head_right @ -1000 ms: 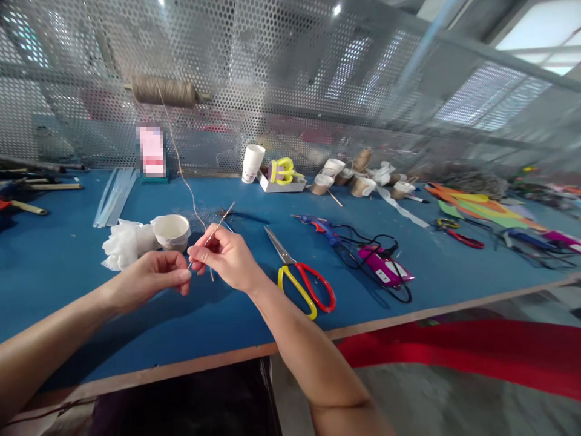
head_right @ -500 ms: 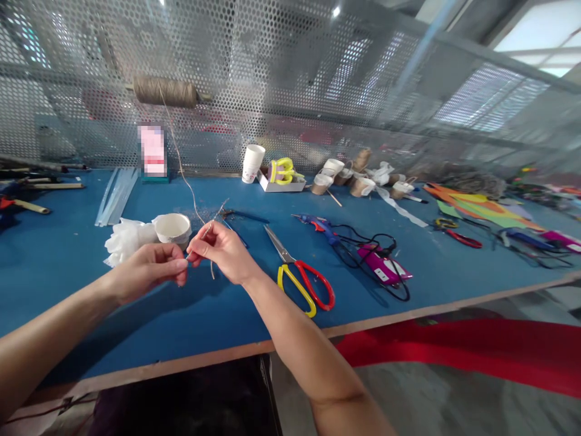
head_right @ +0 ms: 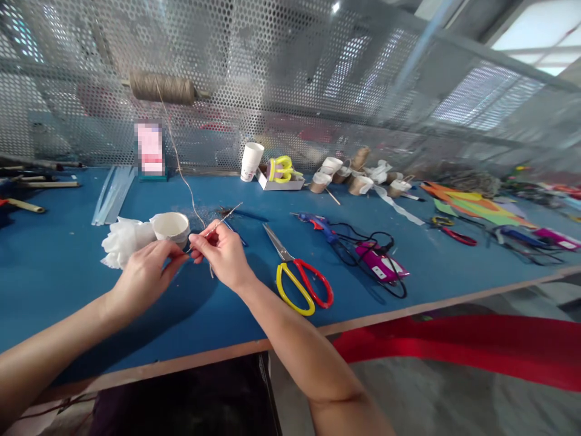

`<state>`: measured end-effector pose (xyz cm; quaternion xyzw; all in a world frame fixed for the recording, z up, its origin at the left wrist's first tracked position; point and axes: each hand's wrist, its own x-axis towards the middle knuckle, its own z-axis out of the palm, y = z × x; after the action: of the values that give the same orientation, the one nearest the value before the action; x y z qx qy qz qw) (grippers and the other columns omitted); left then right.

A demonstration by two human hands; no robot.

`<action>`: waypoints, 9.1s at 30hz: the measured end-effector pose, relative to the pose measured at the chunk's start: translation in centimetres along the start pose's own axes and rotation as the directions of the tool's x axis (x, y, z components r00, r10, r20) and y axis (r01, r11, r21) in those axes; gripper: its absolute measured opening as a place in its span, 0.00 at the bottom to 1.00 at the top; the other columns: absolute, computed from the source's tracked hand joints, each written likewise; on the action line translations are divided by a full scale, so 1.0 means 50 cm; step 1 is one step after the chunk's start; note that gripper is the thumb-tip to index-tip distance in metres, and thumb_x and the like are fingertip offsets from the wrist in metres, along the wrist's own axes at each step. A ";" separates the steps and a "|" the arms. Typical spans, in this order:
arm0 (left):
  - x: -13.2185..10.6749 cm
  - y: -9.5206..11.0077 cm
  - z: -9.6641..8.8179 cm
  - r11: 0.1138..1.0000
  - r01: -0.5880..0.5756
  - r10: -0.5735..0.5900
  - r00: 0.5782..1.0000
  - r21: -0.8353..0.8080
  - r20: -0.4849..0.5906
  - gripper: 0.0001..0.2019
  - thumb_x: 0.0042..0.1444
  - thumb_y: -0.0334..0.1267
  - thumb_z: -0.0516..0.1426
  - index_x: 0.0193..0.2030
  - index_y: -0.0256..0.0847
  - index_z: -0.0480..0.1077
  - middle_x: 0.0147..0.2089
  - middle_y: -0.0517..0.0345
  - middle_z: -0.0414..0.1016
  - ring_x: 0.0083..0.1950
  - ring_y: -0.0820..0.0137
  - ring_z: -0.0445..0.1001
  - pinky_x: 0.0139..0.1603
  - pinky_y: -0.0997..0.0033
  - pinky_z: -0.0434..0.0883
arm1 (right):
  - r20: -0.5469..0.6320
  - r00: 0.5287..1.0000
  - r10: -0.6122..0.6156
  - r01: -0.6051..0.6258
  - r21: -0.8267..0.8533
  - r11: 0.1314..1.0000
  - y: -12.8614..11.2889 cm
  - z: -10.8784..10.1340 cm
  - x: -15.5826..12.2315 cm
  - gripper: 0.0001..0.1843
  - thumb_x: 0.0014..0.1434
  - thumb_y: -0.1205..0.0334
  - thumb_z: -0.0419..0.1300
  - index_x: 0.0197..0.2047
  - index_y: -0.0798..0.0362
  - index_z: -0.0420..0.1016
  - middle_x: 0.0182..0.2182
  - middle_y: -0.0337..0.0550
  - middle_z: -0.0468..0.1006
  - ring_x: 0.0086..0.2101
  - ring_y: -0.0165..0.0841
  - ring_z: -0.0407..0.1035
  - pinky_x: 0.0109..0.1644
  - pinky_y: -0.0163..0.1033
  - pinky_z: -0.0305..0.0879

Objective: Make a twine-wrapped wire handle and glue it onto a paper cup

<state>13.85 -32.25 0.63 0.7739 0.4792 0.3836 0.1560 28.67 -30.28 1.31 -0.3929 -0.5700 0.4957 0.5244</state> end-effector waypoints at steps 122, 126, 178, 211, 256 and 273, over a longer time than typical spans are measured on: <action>0.006 -0.001 -0.017 0.940 0.219 0.024 0.720 -0.260 0.694 0.13 0.55 0.40 0.48 0.23 0.38 0.59 0.22 0.65 0.57 0.25 0.76 0.54 0.25 0.75 0.54 | 0.017 0.994 0.105 -0.107 0.175 0.979 0.001 -0.060 0.041 0.12 0.49 0.55 0.62 0.30 0.57 0.71 0.20 0.37 0.72 0.20 0.25 0.68 0.22 0.30 0.68; 0.013 -0.008 -0.025 0.884 0.287 0.090 0.670 -0.368 0.737 0.15 0.56 0.46 0.47 0.26 0.37 0.63 0.26 0.60 0.66 0.28 0.74 0.62 0.29 0.74 0.60 | 0.032 0.987 0.160 -0.163 0.254 0.954 -0.001 -0.065 0.044 0.12 0.49 0.55 0.62 0.29 0.56 0.72 0.20 0.36 0.72 0.20 0.24 0.67 0.22 0.30 0.67; 0.190 -0.250 -0.172 0.792 0.329 -0.378 0.926 0.513 -0.010 0.14 0.49 0.37 0.52 0.40 0.35 0.74 0.37 0.46 0.76 0.40 0.58 0.73 0.38 0.67 0.66 | 0.129 0.986 0.109 0.006 -0.672 0.741 0.000 -0.008 0.167 0.08 0.51 0.63 0.56 0.23 0.55 0.66 0.20 0.42 0.74 0.23 0.29 0.67 0.29 0.34 0.60; 0.024 0.037 -0.014 0.394 0.658 -0.124 0.730 -0.642 0.672 0.13 0.49 0.44 0.58 0.35 0.38 0.64 0.23 0.62 0.71 0.23 0.74 0.71 0.28 0.71 0.67 | 0.120 0.988 0.093 -0.130 0.354 0.926 -0.055 -0.018 0.032 0.09 0.57 0.61 0.54 0.34 0.54 0.74 0.28 0.38 0.71 0.28 0.23 0.64 0.32 0.30 0.62; 0.035 0.012 -0.011 0.841 0.412 -0.284 0.888 -0.351 0.361 0.14 0.55 0.47 0.48 0.29 0.39 0.64 0.19 0.67 0.55 0.19 0.78 0.53 0.20 0.77 0.52 | 0.036 0.994 0.102 -0.091 -0.230 0.969 -0.015 -0.055 0.004 0.15 0.55 0.51 0.54 0.34 0.56 0.70 0.24 0.39 0.71 0.24 0.26 0.65 0.30 0.34 0.62; 0.069 -0.045 -0.032 0.978 0.208 -0.206 0.960 0.008 0.190 0.20 0.53 0.53 0.44 0.35 0.39 0.67 0.21 0.62 0.62 0.21 0.73 0.60 0.24 0.74 0.59 | -0.474 0.877 0.076 -0.472 -0.881 -0.040 -0.003 -0.367 0.017 0.17 0.61 0.56 0.49 0.48 0.56 0.68 0.46 0.51 0.70 0.48 0.36 0.64 0.49 0.37 0.58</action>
<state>12.14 -28.37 1.86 0.7517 0.5381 0.2924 0.2447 46.70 -26.66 0.88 -0.8155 -0.5750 -0.0086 0.0650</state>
